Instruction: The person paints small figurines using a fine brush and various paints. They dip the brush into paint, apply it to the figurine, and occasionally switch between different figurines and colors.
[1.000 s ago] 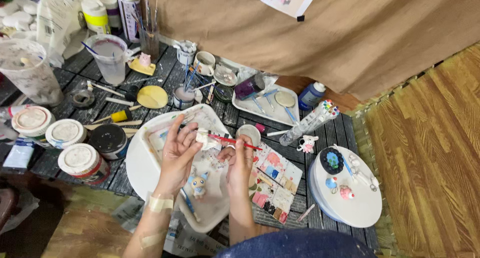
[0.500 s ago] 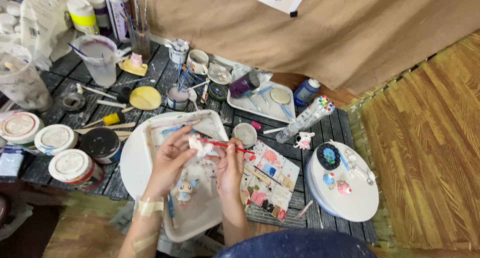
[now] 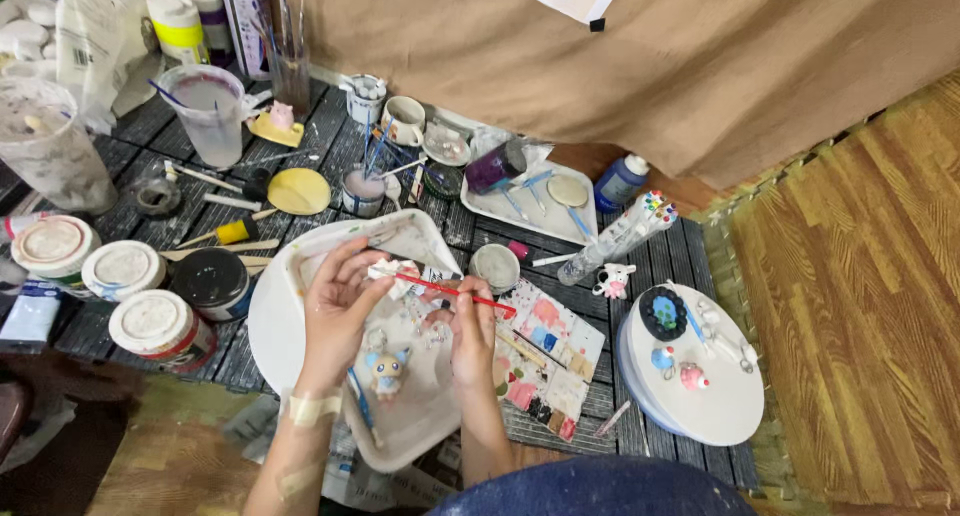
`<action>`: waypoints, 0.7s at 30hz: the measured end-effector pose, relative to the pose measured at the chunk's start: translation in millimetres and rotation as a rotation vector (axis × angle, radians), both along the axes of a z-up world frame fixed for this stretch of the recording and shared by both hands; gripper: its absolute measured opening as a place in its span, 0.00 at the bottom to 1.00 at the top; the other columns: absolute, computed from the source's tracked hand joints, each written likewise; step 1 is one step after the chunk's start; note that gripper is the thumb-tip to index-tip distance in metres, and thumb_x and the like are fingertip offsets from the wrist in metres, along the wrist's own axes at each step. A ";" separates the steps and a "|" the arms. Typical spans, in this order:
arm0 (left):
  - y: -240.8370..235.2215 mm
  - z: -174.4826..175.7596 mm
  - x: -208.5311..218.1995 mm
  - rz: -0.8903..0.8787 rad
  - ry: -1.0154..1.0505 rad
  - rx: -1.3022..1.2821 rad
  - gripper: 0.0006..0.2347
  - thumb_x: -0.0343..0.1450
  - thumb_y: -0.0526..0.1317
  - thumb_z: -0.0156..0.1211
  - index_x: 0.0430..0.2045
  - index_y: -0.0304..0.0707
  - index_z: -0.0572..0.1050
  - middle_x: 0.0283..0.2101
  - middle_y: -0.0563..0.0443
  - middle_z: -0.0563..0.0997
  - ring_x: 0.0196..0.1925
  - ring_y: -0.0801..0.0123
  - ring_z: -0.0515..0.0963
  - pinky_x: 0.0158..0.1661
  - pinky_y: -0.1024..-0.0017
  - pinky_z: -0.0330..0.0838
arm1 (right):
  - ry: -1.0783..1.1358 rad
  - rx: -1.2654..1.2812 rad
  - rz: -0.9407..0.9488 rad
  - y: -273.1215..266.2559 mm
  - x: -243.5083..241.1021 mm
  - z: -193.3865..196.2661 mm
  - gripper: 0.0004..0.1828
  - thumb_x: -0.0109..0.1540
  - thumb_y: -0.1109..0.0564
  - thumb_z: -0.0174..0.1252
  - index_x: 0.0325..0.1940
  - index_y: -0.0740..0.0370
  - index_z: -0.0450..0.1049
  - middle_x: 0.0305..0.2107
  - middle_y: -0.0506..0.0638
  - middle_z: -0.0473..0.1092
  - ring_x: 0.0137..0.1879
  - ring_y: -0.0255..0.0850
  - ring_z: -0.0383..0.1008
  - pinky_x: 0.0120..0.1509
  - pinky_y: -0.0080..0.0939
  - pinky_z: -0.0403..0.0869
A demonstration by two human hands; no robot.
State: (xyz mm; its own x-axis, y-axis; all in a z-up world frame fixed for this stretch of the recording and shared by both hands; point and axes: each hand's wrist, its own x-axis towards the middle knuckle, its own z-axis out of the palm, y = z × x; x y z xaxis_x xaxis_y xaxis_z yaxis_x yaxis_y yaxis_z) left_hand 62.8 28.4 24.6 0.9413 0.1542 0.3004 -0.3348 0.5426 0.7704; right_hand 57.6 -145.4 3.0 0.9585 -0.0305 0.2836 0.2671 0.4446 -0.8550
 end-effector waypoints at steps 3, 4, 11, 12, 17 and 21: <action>-2.3 5.3 -1.1 0.013 -0.033 -0.007 0.26 0.68 0.22 0.60 0.63 0.30 0.64 0.50 0.47 0.78 0.52 0.72 0.78 0.52 0.74 0.75 | -0.032 -0.054 0.027 -2.9 -4.2 3.3 0.10 0.72 0.51 0.43 0.51 0.59 0.60 0.46 0.57 0.72 0.51 0.47 0.76 0.42 0.46 0.76; -2.4 5.2 -2.2 0.012 -0.039 -0.004 0.25 0.69 0.22 0.60 0.63 0.30 0.65 0.50 0.47 0.78 0.52 0.72 0.78 0.52 0.74 0.75 | -0.035 -0.059 0.036 -3.7 -4.7 3.6 0.10 0.73 0.51 0.43 0.52 0.59 0.60 0.46 0.57 0.73 0.51 0.47 0.76 0.43 0.45 0.76; -9.1 -5.3 -1.2 -0.028 0.013 0.041 0.19 0.71 0.23 0.61 0.57 0.30 0.69 0.47 0.50 0.79 0.50 0.74 0.77 0.51 0.77 0.73 | -0.026 -0.117 0.005 -19.9 -7.0 -2.8 0.10 0.74 0.51 0.45 0.52 0.60 0.61 0.45 0.58 0.73 0.49 0.46 0.76 0.46 0.46 0.74; -10.2 -3.4 4.9 -0.030 0.001 0.046 0.18 0.72 0.23 0.61 0.56 0.30 0.69 0.47 0.50 0.79 0.49 0.75 0.77 0.50 0.77 0.73 | -0.023 -0.119 -0.014 -21.5 -1.5 -1.3 0.10 0.74 0.51 0.45 0.52 0.61 0.61 0.45 0.58 0.72 0.49 0.45 0.75 0.47 0.46 0.74; -14.9 3.3 3.6 -0.078 -0.051 0.068 0.15 0.70 0.24 0.62 0.49 0.33 0.70 0.45 0.53 0.79 0.50 0.76 0.78 0.51 0.75 0.75 | 0.019 -0.034 0.011 -35.9 5.6 9.5 0.10 0.71 0.51 0.47 0.49 0.59 0.62 0.38 0.58 0.74 0.46 0.46 0.77 0.44 0.45 0.73; -17.0 -1.7 -0.2 -0.089 -0.018 0.059 0.13 0.71 0.23 0.63 0.46 0.33 0.70 0.44 0.51 0.80 0.48 0.75 0.78 0.50 0.75 0.74 | 0.017 -0.006 0.008 -38.2 1.5 6.1 0.09 0.72 0.52 0.47 0.47 0.60 0.61 0.38 0.57 0.74 0.45 0.47 0.77 0.45 0.45 0.72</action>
